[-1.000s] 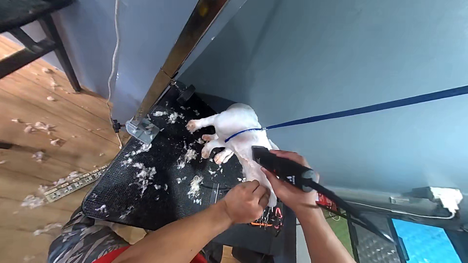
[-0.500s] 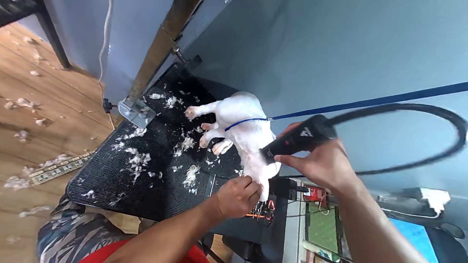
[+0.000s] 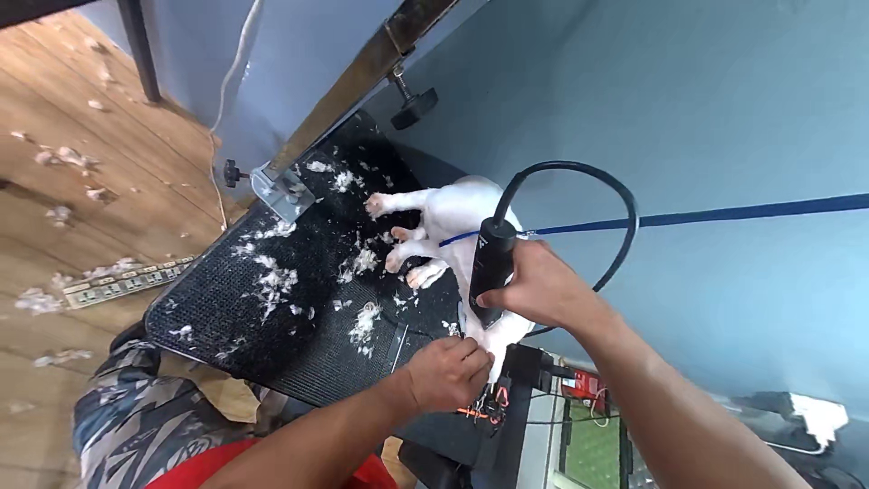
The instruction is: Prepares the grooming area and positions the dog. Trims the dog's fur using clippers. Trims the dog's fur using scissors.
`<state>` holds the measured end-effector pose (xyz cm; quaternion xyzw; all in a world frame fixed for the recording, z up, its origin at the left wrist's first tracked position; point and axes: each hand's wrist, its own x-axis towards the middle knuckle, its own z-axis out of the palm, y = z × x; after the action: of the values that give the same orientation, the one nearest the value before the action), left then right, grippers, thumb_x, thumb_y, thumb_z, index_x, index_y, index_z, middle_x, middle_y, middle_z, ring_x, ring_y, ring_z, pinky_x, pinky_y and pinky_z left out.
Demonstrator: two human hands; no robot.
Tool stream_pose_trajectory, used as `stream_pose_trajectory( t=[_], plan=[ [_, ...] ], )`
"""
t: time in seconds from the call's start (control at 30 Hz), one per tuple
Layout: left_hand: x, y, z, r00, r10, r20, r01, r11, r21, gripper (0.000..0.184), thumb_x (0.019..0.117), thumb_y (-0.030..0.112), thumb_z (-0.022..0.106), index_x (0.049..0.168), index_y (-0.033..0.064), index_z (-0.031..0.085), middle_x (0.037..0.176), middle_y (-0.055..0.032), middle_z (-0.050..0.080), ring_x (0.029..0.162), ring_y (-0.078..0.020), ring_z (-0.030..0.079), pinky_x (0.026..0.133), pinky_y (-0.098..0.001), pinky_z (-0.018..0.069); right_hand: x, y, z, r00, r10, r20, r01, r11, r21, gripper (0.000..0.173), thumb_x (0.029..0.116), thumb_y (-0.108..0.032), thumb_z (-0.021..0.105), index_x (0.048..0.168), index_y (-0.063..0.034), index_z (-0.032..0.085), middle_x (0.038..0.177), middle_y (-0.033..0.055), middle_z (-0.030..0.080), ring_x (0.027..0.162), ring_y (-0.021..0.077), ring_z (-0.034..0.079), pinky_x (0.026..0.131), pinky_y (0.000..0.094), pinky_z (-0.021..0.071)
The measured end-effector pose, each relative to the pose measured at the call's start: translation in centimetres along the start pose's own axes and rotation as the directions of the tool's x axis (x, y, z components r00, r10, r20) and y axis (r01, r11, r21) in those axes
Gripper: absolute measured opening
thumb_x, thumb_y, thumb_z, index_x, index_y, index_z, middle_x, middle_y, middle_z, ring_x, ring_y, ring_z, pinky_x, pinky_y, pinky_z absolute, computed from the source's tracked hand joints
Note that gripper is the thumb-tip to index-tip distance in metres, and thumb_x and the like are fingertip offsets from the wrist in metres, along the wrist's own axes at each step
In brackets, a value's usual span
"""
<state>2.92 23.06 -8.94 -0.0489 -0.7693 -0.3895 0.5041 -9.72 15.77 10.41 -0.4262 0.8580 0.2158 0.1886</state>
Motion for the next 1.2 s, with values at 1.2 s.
stream_pose_trajectory(
  t=[1.2],
  plan=[
    [5.8,-2.5,-3.8,0.175,-0.798,0.578,0.517,-0.425,-0.743,0.041,0.0957,0.026,0.072,0.123,-0.0022,0.06,0.097,-0.0132,0.072,0.087,-0.0214,0.071,0.083,-0.0382,0.0595,-4.5,2.4,-2.2,0.81,0.048,-0.584,0.318,0.802,0.506,0.059,0.0661,-0.021,0.089,0.12,-0.0118,0.066,0.106,-0.0003,0.076,0.098,0.015,0.075,0.082,0.0373,0.0671]
  ],
)
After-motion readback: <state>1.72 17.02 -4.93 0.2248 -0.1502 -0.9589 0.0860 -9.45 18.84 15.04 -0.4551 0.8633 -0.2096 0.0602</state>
